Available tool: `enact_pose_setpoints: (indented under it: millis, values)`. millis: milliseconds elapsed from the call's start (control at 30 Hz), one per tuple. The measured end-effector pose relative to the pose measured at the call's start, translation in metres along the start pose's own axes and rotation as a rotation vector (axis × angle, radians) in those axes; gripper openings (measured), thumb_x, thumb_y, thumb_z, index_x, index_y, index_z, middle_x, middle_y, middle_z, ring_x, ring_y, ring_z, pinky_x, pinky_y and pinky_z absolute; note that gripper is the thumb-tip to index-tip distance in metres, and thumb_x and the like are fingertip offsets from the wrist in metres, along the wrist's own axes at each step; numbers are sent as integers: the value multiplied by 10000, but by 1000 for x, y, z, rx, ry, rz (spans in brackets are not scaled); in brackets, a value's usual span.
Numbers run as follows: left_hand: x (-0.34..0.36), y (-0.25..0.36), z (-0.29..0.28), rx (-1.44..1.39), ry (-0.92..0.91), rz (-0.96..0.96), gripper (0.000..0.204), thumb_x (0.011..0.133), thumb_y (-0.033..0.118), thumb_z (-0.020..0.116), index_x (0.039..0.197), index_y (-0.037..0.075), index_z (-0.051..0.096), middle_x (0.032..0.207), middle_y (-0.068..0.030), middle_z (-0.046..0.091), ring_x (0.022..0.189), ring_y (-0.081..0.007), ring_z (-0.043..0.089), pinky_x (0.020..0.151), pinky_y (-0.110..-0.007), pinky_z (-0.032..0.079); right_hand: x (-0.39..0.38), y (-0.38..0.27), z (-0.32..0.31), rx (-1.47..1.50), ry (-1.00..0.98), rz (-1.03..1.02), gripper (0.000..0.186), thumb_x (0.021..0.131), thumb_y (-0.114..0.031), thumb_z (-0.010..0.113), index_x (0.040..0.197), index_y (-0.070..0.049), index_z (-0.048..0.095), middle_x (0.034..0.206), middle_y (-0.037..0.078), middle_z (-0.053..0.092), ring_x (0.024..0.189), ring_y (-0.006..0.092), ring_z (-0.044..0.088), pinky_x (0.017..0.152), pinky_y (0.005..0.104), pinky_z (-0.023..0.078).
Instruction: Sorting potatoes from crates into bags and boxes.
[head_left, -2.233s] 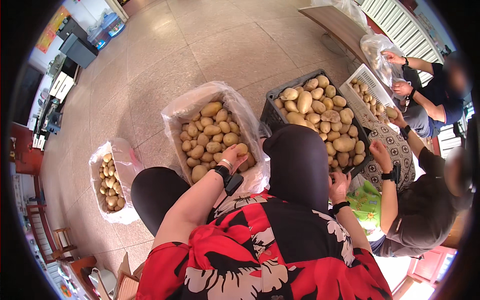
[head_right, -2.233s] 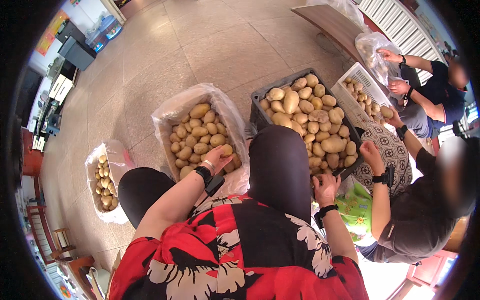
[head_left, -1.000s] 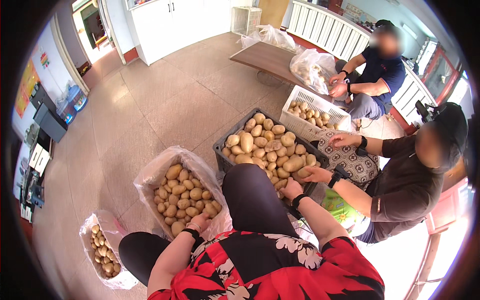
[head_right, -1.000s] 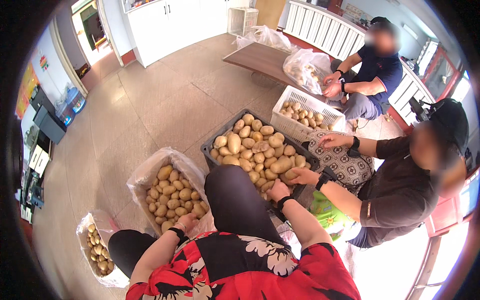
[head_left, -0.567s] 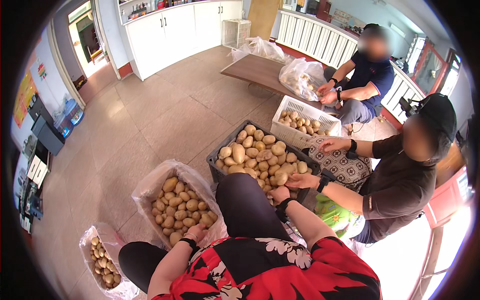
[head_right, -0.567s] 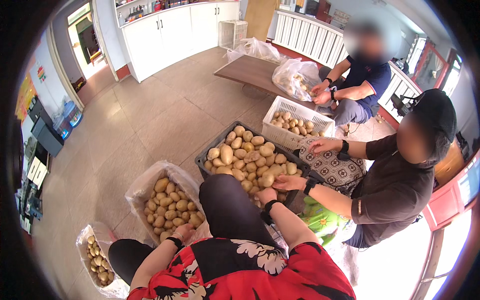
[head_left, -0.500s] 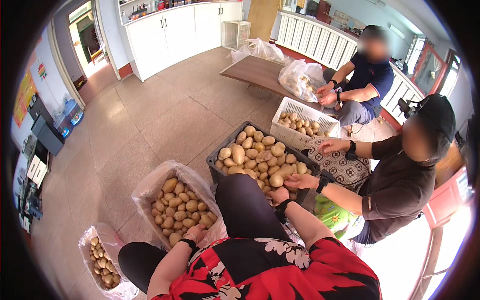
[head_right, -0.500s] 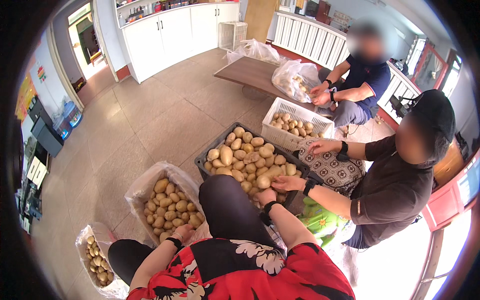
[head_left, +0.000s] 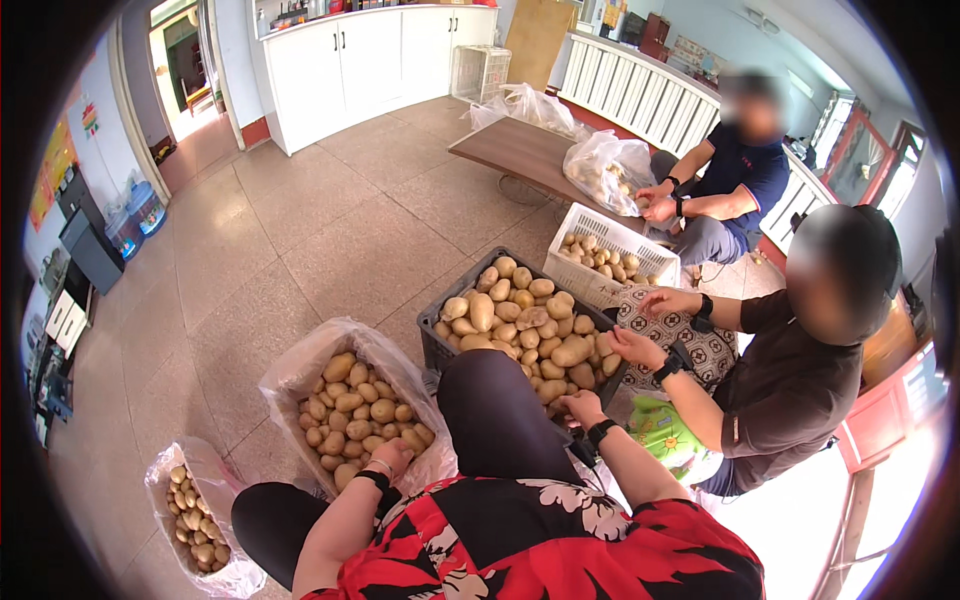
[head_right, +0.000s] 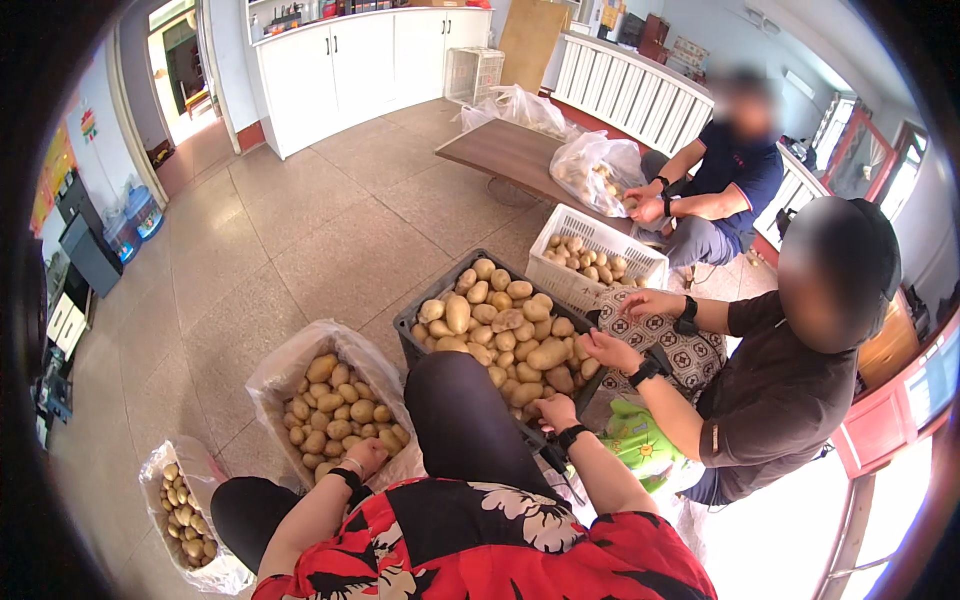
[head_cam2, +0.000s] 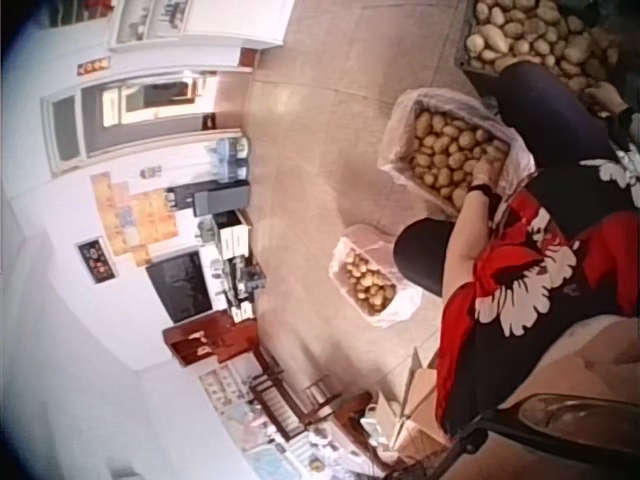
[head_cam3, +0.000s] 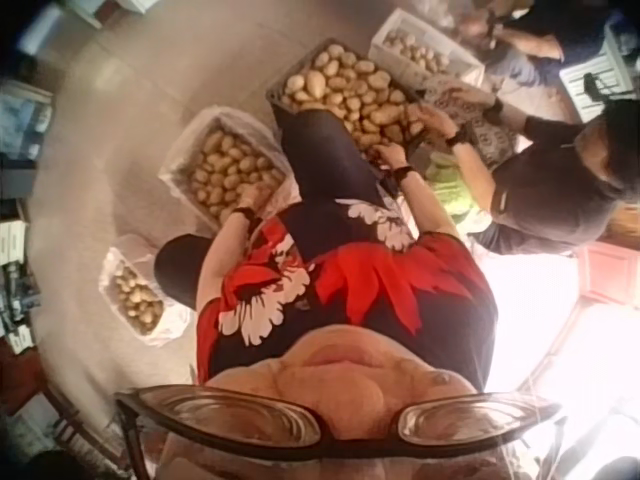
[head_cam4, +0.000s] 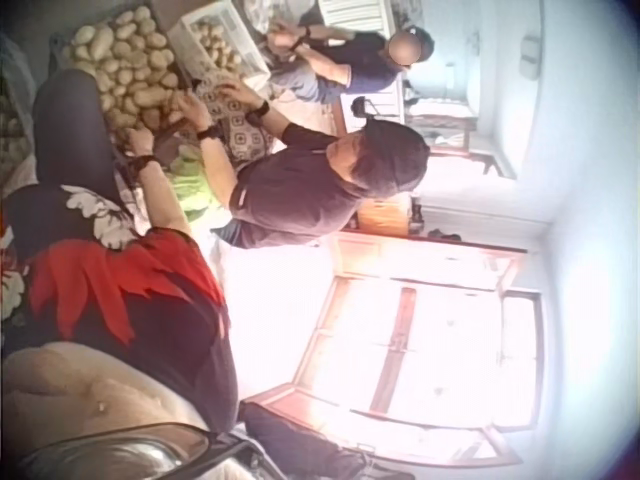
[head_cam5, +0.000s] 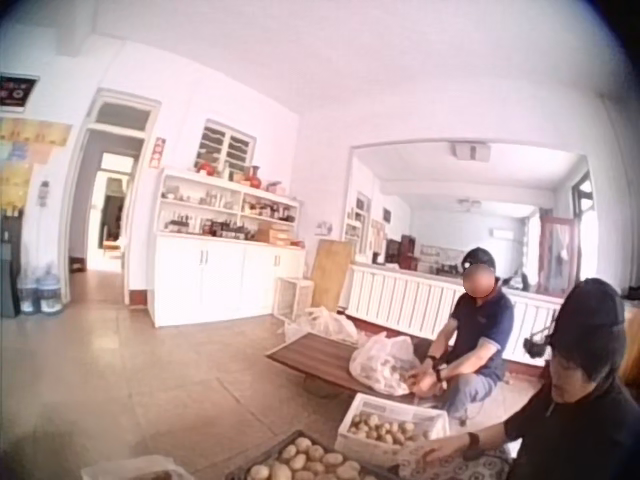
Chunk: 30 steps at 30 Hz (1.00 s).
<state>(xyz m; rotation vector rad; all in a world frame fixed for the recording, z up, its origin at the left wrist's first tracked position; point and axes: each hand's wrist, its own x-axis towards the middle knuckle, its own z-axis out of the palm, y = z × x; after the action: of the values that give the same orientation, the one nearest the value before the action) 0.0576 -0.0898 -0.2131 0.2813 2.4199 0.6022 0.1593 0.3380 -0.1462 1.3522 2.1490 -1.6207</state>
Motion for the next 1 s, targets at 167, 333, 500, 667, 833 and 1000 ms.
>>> enact_pose_setpoints:
  millis: [167,333,500,667,833,1000]
  values:
    - [11,8,-3,-168,121,142,356,822,281,575,1096,58,613,1041,-181,635,986,-309,607,858,-355,475,-37,-42,-20,210,96,-156,296,804,-256,631,932,10,606,698,65,591,490,146,572,377,291,464]
    - [4,59,-43,-762,-1,112,395,873,254,554,1194,26,525,979,-121,642,820,-190,637,717,-315,521,-110,-136,-11,491,-192,-415,272,859,-237,611,1011,-12,589,824,31,591,573,98,553,476,231,463]
    - [-38,116,-105,-1499,-427,208,441,935,385,459,1223,52,484,982,-121,625,865,-214,631,665,-296,519,-173,-193,47,179,-632,-676,273,867,-167,619,1095,-26,564,850,25,609,636,65,574,542,191,487]
    - [-62,125,-128,-1559,-651,326,429,951,420,393,1182,74,498,986,-101,610,852,-205,608,650,-291,504,-183,-200,121,-47,-770,-691,245,841,-101,621,1068,-16,587,794,56,618,650,88,594,567,238,502]
    - [-23,72,-102,-1602,-682,182,367,953,404,405,1112,91,515,921,-64,589,772,-173,567,623,-296,486,-168,-195,126,219,-467,-959,236,796,-40,650,1026,-25,599,803,25,622,655,66,580,585,225,481]
    - [27,3,-39,-1764,-264,-419,344,916,347,485,1091,52,509,928,-128,561,801,-258,557,652,-351,502,-97,-194,60,362,-67,-928,166,814,-97,646,956,-16,625,725,4,606,664,58,550,589,200,463]
